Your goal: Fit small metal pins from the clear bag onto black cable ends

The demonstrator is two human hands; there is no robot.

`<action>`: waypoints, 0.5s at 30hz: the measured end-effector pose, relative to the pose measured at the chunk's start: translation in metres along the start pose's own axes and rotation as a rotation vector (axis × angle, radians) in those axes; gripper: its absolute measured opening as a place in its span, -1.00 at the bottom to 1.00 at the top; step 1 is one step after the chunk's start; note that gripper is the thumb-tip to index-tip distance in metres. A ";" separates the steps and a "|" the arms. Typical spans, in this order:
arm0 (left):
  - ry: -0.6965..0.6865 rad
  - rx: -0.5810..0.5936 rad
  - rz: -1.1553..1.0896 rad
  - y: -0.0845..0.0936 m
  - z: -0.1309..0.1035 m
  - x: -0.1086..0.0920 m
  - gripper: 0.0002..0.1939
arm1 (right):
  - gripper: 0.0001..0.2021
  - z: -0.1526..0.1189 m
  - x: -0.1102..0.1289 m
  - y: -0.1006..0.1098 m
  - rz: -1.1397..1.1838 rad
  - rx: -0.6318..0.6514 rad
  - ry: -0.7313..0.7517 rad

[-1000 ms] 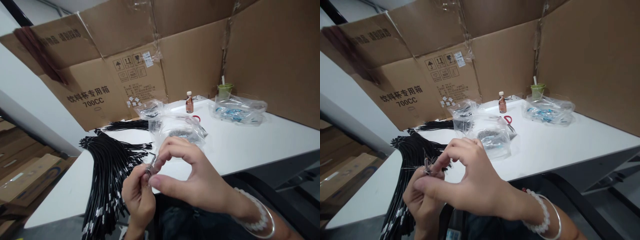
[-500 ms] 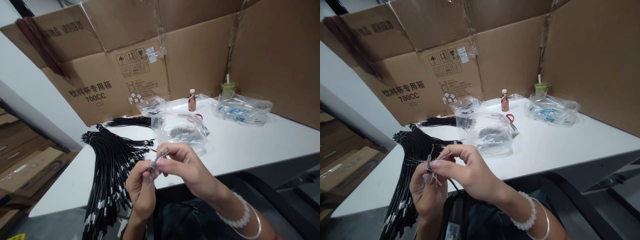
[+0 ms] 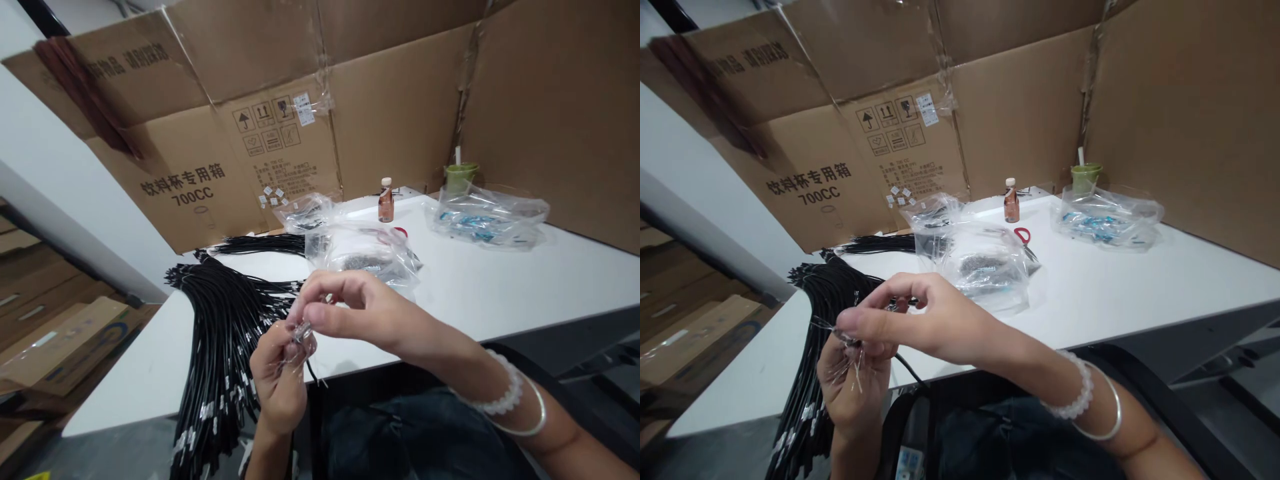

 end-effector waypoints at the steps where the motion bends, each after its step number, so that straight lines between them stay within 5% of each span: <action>1: -0.030 -0.004 0.010 0.001 0.000 0.000 -0.88 | -0.73 0.002 -0.003 -0.004 0.037 0.065 -0.059; 7: -0.222 0.067 0.072 0.000 -0.003 -0.009 -0.80 | -0.78 -0.001 -0.008 -0.010 0.086 0.238 -0.267; 15: -0.394 0.243 0.146 -0.017 0.004 -0.032 -0.77 | -0.76 0.003 -0.002 -0.004 -0.337 0.109 -0.301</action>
Point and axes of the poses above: each hand's wrist, its own z-axis towards the middle knuckle, its own y-axis out of the back of the hand, x = y × z, the point moved 10 cm from there along z, towards the middle knuckle, and after that the axes turned 5 degrees about z, right-handed, at the moved point
